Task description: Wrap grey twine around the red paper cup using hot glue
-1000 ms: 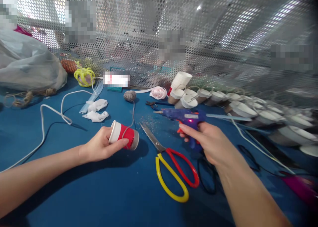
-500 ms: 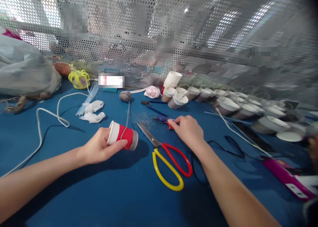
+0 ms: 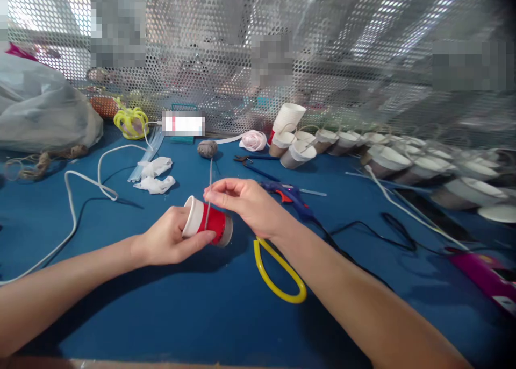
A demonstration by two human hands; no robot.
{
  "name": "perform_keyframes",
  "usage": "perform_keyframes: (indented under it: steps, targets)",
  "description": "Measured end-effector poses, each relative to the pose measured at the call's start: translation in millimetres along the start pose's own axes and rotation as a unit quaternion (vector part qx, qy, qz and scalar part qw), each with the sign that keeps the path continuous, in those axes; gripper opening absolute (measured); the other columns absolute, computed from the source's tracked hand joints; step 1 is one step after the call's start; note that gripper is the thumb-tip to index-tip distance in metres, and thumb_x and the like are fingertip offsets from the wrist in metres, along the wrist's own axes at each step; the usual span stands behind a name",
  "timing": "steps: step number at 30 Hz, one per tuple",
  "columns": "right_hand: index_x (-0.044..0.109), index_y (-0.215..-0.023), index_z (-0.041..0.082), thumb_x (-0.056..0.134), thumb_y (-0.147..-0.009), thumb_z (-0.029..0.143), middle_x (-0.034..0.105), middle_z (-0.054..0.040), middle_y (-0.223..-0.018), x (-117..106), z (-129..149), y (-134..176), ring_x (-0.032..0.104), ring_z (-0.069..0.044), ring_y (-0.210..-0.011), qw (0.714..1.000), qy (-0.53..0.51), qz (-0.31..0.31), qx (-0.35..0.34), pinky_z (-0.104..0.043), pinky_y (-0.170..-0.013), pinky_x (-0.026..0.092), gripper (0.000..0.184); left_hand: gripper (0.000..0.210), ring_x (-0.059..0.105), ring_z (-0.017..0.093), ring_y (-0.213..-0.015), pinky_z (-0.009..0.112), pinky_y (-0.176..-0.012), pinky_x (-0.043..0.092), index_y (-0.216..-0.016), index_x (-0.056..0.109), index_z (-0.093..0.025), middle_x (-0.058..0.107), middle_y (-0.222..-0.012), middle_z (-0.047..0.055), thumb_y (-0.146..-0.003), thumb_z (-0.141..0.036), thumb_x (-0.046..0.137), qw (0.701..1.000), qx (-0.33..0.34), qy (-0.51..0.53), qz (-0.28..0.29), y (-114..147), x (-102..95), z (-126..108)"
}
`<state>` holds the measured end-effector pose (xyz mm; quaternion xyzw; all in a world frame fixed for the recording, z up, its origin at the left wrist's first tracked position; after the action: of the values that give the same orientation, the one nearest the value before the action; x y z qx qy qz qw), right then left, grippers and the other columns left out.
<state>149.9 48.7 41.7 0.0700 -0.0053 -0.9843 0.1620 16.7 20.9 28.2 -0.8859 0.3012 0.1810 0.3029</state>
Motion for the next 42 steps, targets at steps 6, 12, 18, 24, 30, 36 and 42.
perform_keyframes:
  steps: [6,12,18,24,30,36,42]
  targets:
    - [0.056,-0.071,0.018,0.061,-0.074,0.032,0.061,-0.0001,-0.074,-23,15,11,0.056,-0.012,-0.074,0.991,-0.008,-0.089,-0.095,-0.029,-0.075,0.042,0.015,0.025,0.036,0.004,-0.045,0.016,-0.043,0.029,-0.061,0.057,-0.011,0.049,-0.05,-0.005,-0.074,-0.032,0.06,0.927,-0.274,0.257,-0.025,2,4.6,21]
    - [0.055,-0.071,0.018,0.058,-0.078,0.032,0.061,-0.0009,-0.073,-30,25,17,0.056,-0.013,-0.073,0.984,0.07,-0.106,-0.126,-0.027,-0.068,0.043,0.016,0.026,0.045,0.005,-0.046,0.015,-0.045,0.032,-0.061,0.061,-0.012,0.058,-0.051,-0.003,-0.067,-0.035,0.069,0.852,-0.371,0.364,-0.067,4,7.0,33]
    - [0.053,-0.071,0.017,0.053,-0.082,0.03,0.061,-0.0012,-0.071,-30,24,14,0.054,-0.012,-0.065,0.968,0.182,-0.119,-0.124,-0.025,-0.061,0.042,0.017,0.026,0.046,0.006,-0.048,0.016,-0.047,0.034,-0.06,0.062,-0.01,0.059,-0.053,-0.002,-0.067,-0.035,0.069,0.865,-0.368,0.336,-0.047,7,7.8,29]
    - [0.052,-0.071,0.017,0.049,-0.083,0.033,0.056,0.0009,-0.064,-32,15,9,0.045,-0.009,-0.053,0.962,0.234,-0.113,-0.086,-0.023,-0.049,0.035,0.02,0.023,0.041,0.006,-0.046,0.018,-0.046,0.036,-0.06,0.061,-0.01,0.055,-0.05,-0.002,-0.068,-0.031,0.067,0.896,-0.302,0.323,-0.032,4,7.4,13]
    - [0.054,-0.07,0.017,0.049,-0.083,0.03,0.06,-0.0004,-0.067,-28,14,8,0.048,-0.011,-0.057,0.955,0.264,-0.108,-0.077,-0.023,-0.054,0.036,0.019,0.024,0.039,0.006,-0.046,0.017,-0.044,0.035,-0.059,0.059,-0.01,0.051,-0.051,-0.002,-0.073,-0.029,0.062,0.931,-0.244,0.27,-0.018,4,5.6,6]
    - [0.052,-0.068,0.017,0.05,-0.082,0.028,0.06,-0.0002,-0.067,-23,8,7,0.049,-0.011,-0.058,0.959,0.264,-0.088,-0.053,-0.023,-0.056,0.037,0.017,0.025,0.035,0.006,-0.047,0.016,-0.041,0.032,-0.059,0.056,-0.011,0.046,-0.052,-0.003,-0.078,-0.026,0.056,0.966,-0.18,0.186,-0.005,6,1.9,2]
    - [0.052,-0.07,0.018,0.05,-0.082,0.028,0.061,0.0,-0.068,-18,2,6,0.05,-0.011,-0.058,0.96,0.271,-0.066,-0.026,-0.024,-0.055,0.037,0.016,0.024,0.03,0.004,-0.044,0.015,-0.038,0.026,-0.057,0.05,-0.012,0.039,-0.049,-0.005,-0.08,-0.018,0.052,0.985,-0.098,0.14,0.008,5,0.1,-2]
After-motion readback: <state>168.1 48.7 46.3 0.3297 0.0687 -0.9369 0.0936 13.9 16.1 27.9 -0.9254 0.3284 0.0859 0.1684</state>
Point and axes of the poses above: each hand's wrist, its own y-axis away from the middle knuckle, its own x-axis out of the palm, z = x × y, the point moved 4 cm from there along -y, towards the middle knuckle
